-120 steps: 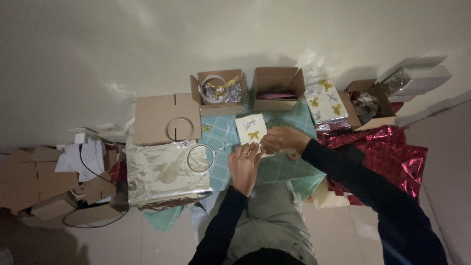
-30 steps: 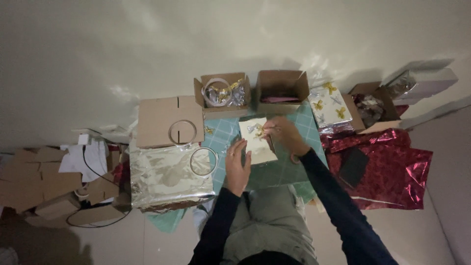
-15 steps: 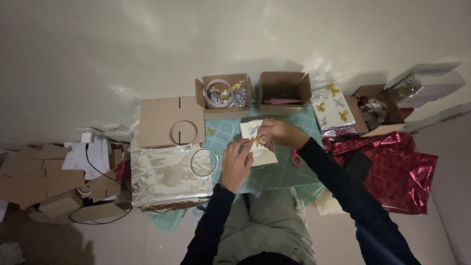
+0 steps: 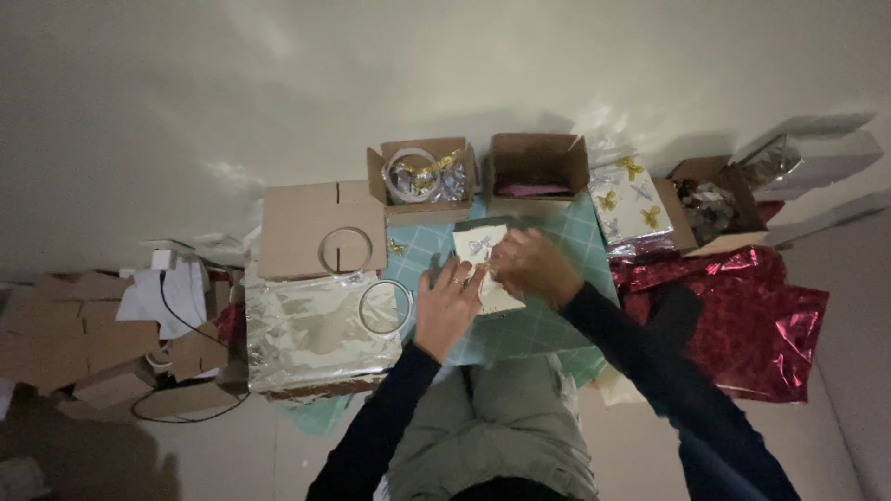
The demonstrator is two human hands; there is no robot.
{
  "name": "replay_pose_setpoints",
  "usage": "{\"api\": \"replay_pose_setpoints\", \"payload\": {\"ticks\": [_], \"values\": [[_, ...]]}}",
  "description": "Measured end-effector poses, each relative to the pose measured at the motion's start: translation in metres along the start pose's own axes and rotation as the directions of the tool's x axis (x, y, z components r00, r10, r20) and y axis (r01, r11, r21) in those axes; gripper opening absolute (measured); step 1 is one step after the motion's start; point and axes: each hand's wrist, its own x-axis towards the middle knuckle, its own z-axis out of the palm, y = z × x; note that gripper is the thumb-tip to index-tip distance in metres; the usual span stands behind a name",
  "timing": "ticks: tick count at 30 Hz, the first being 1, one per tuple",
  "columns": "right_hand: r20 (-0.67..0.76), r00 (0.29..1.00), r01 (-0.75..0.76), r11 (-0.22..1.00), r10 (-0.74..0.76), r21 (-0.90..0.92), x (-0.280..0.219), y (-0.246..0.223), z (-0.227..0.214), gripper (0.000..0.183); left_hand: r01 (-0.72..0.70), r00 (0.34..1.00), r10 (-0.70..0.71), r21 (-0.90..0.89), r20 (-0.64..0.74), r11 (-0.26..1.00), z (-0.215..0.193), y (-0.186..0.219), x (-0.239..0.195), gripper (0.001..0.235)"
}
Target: The person decorates a small gift box by hand by applying small bow stickers to the lid. They handle a roll of tape, use scissors to cut adhesive pieces, and carefully position the bows on the box.
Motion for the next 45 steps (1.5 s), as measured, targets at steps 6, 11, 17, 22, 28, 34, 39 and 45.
{"api": "replay_pose_setpoints", "payload": {"ticks": [6,11,17,22,28,34,39,45], "values": [[-0.016,0.995,-0.099,0.995,0.099,-0.027,-0.019,-0.017,0.011,0.029,-0.074,0.996,0.073,0.020,0.042,0.997,0.005,0.004,0.005,0.034],[0.006,0.971,-0.238,0.968,0.238,0.076,-0.021,-0.022,0.010,0.040,-0.047,0.996,0.051,-0.060,0.071,0.997,0.000,0.004,0.007,0.031],[-0.071,0.993,-0.098,0.993,0.094,-0.058,-0.022,-0.019,0.026,0.026,0.119,0.993,-0.117,-0.239,0.025,0.964,0.011,-0.002,-0.003,0.024],[0.100,0.906,-0.223,0.263,0.411,0.939,-0.007,-0.039,-0.066,0.021,0.105,0.989,-0.126,-0.229,-0.079,0.968,0.018,0.006,-0.006,0.026],[-0.187,0.660,-0.716,0.685,0.727,0.136,-0.033,-0.107,-0.001,0.023,0.209,0.964,-0.256,-0.381,-0.075,0.900,0.022,0.007,-0.013,0.029],[-0.290,0.648,-0.747,0.663,0.704,-0.058,-0.022,-0.126,-0.008,0.032,0.288,0.906,-0.413,-0.577,-0.096,0.764,0.009,0.027,-0.020,0.045],[-0.366,0.608,-0.760,0.650,0.705,-0.012,-0.014,-0.128,-0.007,0.018,0.504,0.854,-0.463,-0.601,0.238,0.621,0.006,0.035,-0.033,0.083],[-0.343,0.396,-0.840,0.487,0.851,0.238,-0.009,-0.120,0.017,0.009,0.589,0.807,-0.474,-0.547,0.352,0.595,-0.014,0.031,-0.019,0.097]]}}
